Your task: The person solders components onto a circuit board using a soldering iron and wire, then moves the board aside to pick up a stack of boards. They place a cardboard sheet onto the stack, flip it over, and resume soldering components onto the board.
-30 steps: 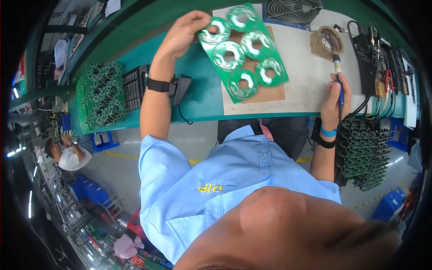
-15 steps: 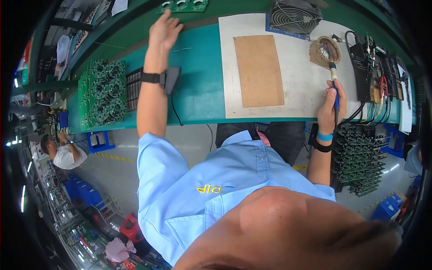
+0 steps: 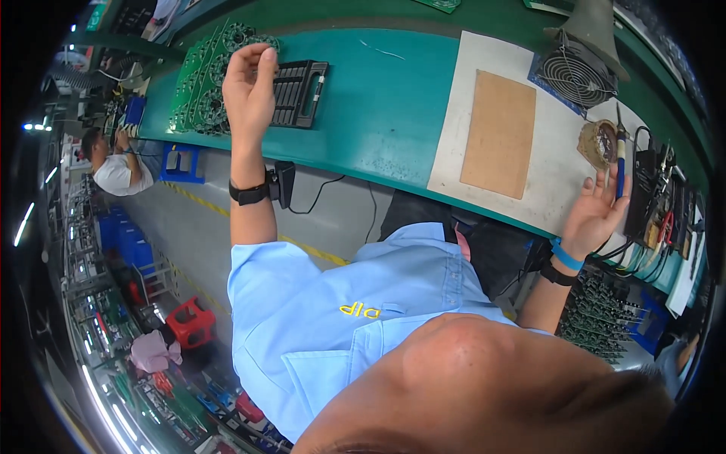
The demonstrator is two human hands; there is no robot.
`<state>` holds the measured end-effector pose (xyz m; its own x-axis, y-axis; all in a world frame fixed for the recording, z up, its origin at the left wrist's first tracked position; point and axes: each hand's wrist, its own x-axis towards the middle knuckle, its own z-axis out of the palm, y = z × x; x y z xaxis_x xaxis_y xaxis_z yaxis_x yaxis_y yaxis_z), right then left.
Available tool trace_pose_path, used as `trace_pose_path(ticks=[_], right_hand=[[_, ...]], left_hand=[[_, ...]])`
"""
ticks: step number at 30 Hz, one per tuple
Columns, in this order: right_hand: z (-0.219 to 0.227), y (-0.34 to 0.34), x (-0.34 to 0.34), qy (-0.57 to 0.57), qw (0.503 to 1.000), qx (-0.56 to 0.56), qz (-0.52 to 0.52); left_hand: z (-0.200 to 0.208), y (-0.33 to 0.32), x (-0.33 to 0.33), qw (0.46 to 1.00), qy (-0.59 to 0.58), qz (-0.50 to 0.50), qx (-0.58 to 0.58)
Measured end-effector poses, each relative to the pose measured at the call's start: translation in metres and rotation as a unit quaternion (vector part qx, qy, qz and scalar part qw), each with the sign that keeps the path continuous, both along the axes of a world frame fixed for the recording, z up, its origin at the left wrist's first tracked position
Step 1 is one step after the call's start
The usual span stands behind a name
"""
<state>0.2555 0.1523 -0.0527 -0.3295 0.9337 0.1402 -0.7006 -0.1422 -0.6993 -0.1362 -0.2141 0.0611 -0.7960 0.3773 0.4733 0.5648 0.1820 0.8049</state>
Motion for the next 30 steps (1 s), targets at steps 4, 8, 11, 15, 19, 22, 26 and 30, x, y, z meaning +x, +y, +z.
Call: trace_pose_path(ticks=[4,8,11,15,19,22,26,30], right_hand=[[-0.006,-0.002,-0.001,0.056,0.990,-0.094,0.086],[-0.017,0.002,0.007,0.140,0.956,-0.134,0.218],[-0.025,0.000,0.013,0.117,0.941,-0.197,0.248],[-0.008,-0.034,-0.005,-0.134,0.980,-0.011,0.147],[-0.012,-0.059,-0.016,-0.350,0.917,0.170,0.091],[0.006,-0.082,-0.037,-0.446,0.781,0.434,0.053],[0.016,-0.112,-0.063,-0.546,0.614,0.570,0.018],[0.017,-0.117,-0.074,-0.597,0.557,0.578,0.017]], left_hand=[[-0.010,-0.008,0.005,0.994,0.068,0.080,0.030],[0.013,-0.049,-0.021,0.906,0.328,0.205,-0.170],[0.026,-0.087,-0.054,0.822,0.385,0.259,-0.330],[0.023,-0.092,-0.088,0.840,0.278,0.241,-0.399],[0.036,-0.088,-0.101,0.844,0.155,0.239,-0.455],[0.010,-0.111,-0.137,0.852,0.192,0.250,-0.419],[0.027,-0.103,-0.125,0.871,0.246,0.216,-0.366],[0.089,-0.084,-0.075,0.896,0.123,0.209,-0.370]])
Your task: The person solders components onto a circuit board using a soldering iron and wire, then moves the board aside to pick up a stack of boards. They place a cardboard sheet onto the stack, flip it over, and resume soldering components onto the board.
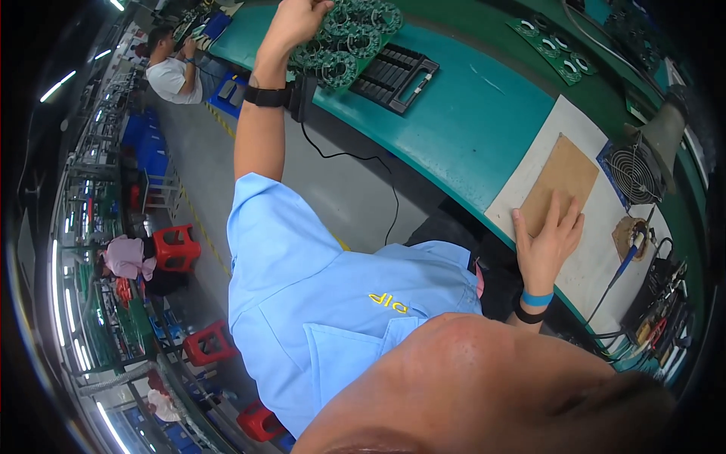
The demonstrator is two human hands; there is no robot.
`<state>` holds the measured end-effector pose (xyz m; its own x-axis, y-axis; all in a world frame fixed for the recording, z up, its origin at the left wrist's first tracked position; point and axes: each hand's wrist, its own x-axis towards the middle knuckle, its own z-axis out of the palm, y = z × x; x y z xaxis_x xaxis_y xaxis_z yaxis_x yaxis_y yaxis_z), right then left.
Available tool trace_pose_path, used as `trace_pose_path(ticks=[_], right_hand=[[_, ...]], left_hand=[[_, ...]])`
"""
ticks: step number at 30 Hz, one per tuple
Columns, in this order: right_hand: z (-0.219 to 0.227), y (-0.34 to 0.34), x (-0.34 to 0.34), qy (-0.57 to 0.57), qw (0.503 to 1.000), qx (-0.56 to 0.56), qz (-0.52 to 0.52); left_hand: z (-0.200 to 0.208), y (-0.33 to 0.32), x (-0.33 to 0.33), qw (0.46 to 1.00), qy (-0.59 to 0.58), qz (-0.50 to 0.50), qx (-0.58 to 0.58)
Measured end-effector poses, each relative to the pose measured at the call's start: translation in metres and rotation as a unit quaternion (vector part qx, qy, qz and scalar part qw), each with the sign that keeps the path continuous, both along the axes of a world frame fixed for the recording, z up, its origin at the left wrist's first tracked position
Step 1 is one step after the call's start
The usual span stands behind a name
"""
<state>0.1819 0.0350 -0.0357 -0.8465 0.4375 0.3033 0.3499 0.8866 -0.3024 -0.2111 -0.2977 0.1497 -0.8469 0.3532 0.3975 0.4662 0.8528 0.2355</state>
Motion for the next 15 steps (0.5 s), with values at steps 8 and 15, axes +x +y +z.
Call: trace_pose_path(ticks=[8,15], right_hand=[[0.001,-0.001,0.001,-0.033,0.999,0.028,-0.012],[0.019,0.007,0.045,-0.040,0.999,-0.028,0.015]], left_hand=[[-0.027,-0.025,0.047,0.954,-0.243,-0.116,0.133],[-0.109,0.034,0.097,0.725,-0.505,-0.217,0.416]])
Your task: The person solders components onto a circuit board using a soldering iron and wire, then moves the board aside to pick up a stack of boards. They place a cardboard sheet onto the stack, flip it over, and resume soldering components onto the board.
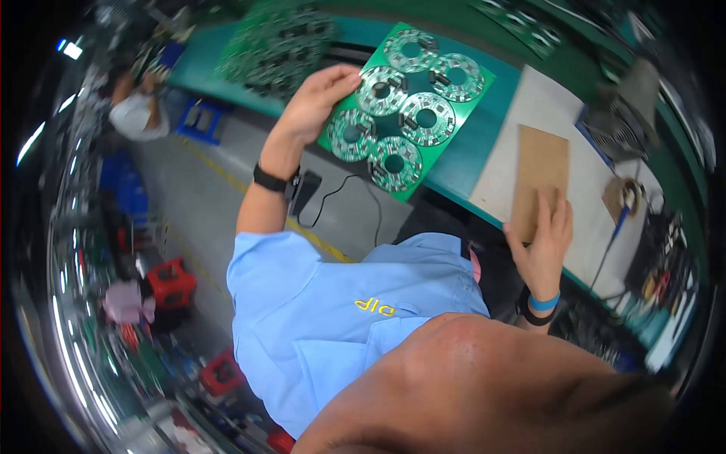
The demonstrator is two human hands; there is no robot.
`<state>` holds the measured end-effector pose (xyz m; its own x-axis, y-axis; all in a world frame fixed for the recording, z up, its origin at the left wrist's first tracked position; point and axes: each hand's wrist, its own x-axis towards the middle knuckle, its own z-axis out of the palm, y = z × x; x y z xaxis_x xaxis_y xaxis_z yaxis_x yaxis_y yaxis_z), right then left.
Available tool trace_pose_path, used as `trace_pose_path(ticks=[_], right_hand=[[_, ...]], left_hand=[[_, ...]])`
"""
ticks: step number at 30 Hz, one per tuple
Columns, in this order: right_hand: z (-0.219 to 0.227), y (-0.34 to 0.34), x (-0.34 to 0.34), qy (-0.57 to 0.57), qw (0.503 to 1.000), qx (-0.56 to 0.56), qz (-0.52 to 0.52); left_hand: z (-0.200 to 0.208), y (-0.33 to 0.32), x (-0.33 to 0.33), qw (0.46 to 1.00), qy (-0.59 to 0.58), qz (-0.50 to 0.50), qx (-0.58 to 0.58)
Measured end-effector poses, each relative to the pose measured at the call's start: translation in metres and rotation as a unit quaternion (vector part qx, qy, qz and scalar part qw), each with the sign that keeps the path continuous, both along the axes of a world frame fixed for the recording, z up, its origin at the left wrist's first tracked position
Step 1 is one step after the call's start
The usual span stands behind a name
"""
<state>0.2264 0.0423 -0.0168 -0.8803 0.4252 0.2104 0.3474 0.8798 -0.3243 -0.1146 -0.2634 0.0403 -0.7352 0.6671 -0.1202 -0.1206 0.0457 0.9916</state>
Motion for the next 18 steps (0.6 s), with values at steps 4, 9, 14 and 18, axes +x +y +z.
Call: trace_pose_path(ticks=[4,9,14,18], right_hand=[[0.000,-0.011,0.013,0.013,0.999,-0.032,0.004],[0.008,-0.019,0.019,0.037,0.997,-0.054,-0.038],[0.024,-0.007,0.048,0.106,0.987,-0.080,-0.089],[0.034,-0.006,0.017,0.220,0.972,-0.088,-0.011]], left_hand=[[-0.040,0.052,0.037,0.991,-0.102,0.005,0.088],[-0.072,0.097,0.055,0.980,-0.133,0.009,0.148],[-0.079,0.099,0.068,0.979,-0.117,-0.009,0.167],[-0.077,0.117,0.098,0.980,-0.113,-0.029,0.161]])
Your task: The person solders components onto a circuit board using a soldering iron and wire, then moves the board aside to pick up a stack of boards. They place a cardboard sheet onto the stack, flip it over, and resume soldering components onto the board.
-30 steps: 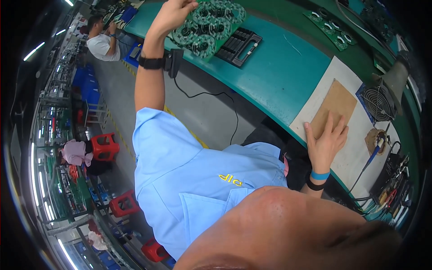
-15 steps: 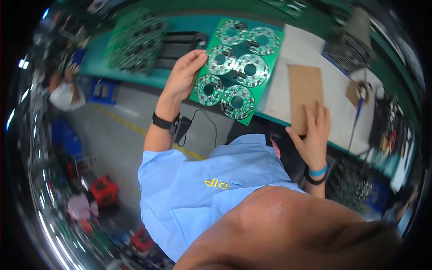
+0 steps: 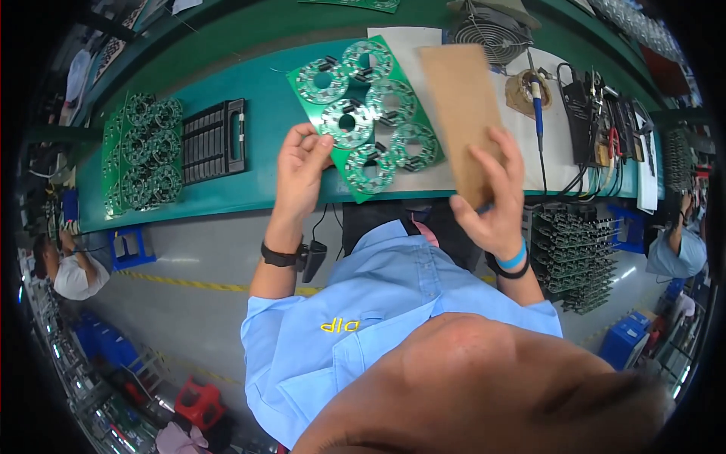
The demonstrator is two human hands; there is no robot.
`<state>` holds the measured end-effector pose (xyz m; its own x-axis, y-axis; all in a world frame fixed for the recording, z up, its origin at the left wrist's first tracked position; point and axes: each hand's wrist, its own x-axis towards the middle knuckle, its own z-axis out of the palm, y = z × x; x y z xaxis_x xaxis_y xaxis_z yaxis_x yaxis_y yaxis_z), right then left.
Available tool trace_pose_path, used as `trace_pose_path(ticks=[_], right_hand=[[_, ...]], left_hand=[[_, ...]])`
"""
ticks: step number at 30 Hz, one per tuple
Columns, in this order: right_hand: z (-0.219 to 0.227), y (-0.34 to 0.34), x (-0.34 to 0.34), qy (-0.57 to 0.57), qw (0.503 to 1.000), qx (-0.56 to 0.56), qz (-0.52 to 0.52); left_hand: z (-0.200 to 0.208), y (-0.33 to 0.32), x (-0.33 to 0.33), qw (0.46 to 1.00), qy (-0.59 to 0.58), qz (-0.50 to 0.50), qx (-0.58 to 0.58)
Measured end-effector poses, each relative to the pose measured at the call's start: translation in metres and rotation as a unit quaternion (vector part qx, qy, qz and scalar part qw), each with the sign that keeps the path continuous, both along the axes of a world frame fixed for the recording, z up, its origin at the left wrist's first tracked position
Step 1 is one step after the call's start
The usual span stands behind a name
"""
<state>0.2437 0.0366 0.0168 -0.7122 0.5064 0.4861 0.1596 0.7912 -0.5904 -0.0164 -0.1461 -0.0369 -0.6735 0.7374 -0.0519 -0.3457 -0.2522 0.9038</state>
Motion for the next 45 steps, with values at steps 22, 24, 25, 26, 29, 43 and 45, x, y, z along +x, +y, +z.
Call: trace_pose_path(ticks=[22,24,25,26,29,43,45], right_hand=[[-0.007,-0.012,-0.047,-0.129,0.986,0.085,0.062],[-0.001,-0.008,-0.047,-0.156,0.980,0.100,0.070],[0.002,-0.005,-0.046,-0.179,0.974,0.118,0.078],[0.003,-0.004,-0.046,-0.201,0.966,0.137,0.085],[-0.008,-0.003,-0.044,-0.199,0.966,0.135,0.090],[-0.015,-0.014,-0.037,-0.101,0.989,0.052,0.092],[-0.018,-0.015,-0.036,-0.024,0.995,-0.025,0.098]], left_hand=[[-0.003,0.038,0.036,0.998,-0.008,-0.031,0.049],[0.002,0.038,0.031,0.999,-0.010,-0.032,0.031],[0.005,0.039,0.029,0.999,-0.008,-0.035,0.017],[0.007,0.039,0.028,0.999,-0.005,-0.037,0.002],[0.003,0.037,0.030,0.999,-0.010,-0.043,0.006],[0.057,0.052,0.023,0.982,0.163,-0.086,-0.050],[0.082,0.070,0.029,0.942,0.318,-0.084,-0.069]])
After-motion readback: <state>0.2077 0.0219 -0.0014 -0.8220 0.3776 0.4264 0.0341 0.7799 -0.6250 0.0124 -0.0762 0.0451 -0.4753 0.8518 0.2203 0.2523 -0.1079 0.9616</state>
